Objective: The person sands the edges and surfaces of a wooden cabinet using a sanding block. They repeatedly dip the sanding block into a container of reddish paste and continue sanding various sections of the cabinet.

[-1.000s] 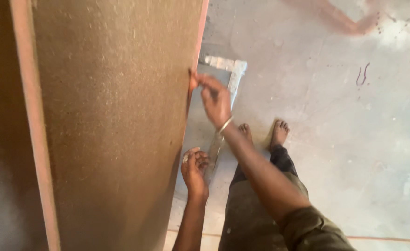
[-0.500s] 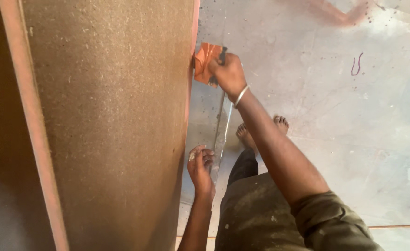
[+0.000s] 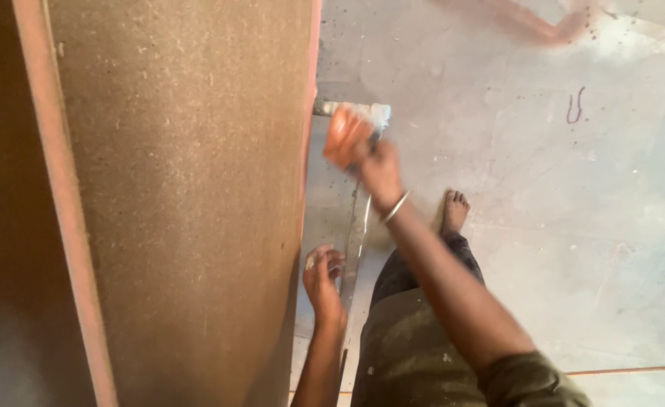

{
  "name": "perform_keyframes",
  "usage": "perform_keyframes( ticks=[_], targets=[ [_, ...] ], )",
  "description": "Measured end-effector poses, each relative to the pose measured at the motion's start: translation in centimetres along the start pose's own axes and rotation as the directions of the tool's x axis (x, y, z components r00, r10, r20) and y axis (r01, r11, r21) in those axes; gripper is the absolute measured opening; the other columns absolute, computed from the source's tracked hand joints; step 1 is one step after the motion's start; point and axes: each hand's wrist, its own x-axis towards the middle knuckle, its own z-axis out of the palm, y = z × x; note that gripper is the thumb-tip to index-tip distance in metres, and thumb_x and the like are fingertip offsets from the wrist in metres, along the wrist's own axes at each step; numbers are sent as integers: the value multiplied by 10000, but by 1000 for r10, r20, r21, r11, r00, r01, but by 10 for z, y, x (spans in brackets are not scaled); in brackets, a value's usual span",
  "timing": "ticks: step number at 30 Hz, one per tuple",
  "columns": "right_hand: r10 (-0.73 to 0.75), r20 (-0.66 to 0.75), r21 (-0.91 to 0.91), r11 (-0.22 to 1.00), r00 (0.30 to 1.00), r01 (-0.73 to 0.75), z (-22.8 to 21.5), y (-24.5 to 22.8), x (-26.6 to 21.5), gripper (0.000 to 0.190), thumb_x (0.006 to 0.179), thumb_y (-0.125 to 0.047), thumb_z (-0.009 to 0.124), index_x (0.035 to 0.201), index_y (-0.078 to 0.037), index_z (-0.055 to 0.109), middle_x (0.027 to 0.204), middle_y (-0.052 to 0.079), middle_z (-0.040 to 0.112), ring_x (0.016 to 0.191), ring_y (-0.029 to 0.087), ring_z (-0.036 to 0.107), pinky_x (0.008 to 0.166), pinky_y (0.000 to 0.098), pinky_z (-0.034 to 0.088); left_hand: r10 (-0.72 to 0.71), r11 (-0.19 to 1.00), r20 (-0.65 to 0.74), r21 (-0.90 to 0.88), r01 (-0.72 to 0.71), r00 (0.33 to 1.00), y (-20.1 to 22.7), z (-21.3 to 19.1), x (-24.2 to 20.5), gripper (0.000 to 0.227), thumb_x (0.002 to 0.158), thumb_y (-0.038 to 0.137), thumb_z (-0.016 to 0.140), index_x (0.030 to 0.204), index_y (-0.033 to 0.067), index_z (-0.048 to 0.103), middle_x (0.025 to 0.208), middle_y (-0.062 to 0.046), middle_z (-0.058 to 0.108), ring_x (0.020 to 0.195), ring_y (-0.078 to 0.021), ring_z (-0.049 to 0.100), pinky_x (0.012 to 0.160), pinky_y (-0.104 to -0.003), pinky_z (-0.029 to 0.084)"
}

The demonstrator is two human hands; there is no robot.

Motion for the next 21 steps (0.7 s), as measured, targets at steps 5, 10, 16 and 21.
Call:
perform_keyframes(
  ticks=[5, 10, 16, 21],
  targets=[
    [-515, -20, -197, 842, 857, 501, 41, 56, -33, 314, 1015, -4, 581, 1318, 75, 609, 1299, 196, 660, 1152, 268, 648, 1000, 395, 519, -8, 998, 12, -60, 9, 1000, -23, -19, -4, 316, 1011, 312, 543, 1147, 51, 660, 916, -52, 700, 853, -146, 626, 738, -294, 460],
    [-176, 425, -830, 316, 888, 460, 47, 85, -93, 437, 969, -19, 556, 1405, 1, 560, 1249, 262, 666, 1099, 388, 685, 928, 433, 560, 27, 992, 24, -124, -24, 999, -35, -24, -7, 270, 1005, 266, 543, 1109, 41, 651, 948, -21, 689, 874, -132, 627, 725, -294, 462],
    [-197, 216, -312, 914, 956, 259, -25, 9, -42, 378, 891, -143, 627, 1232, 6, 689, 979, 126, 782, 830, 250, 760, 720, 373, 618, 47, 994, -7, -98, -47, 999, -25, -17, -13, 245, 1026, 249, 554, 1095, 38, 657, 866, -43, 662, 792, -141, 599, 700, -289, 447],
    [-187, -23, 264, 946, 982, 186, -26, -54, 111, 138, 905, -57, 650, 1013, 29, 653, 879, 82, 665, 737, 189, 661, 594, 346, 553, 56, 988, 60, -147, -46, 997, -15, -9, -9, 246, 1012, 231, 546, 1101, 26, 648, 876, -48, 677, 804, -127, 609, 729, -285, 452]
  ],
)
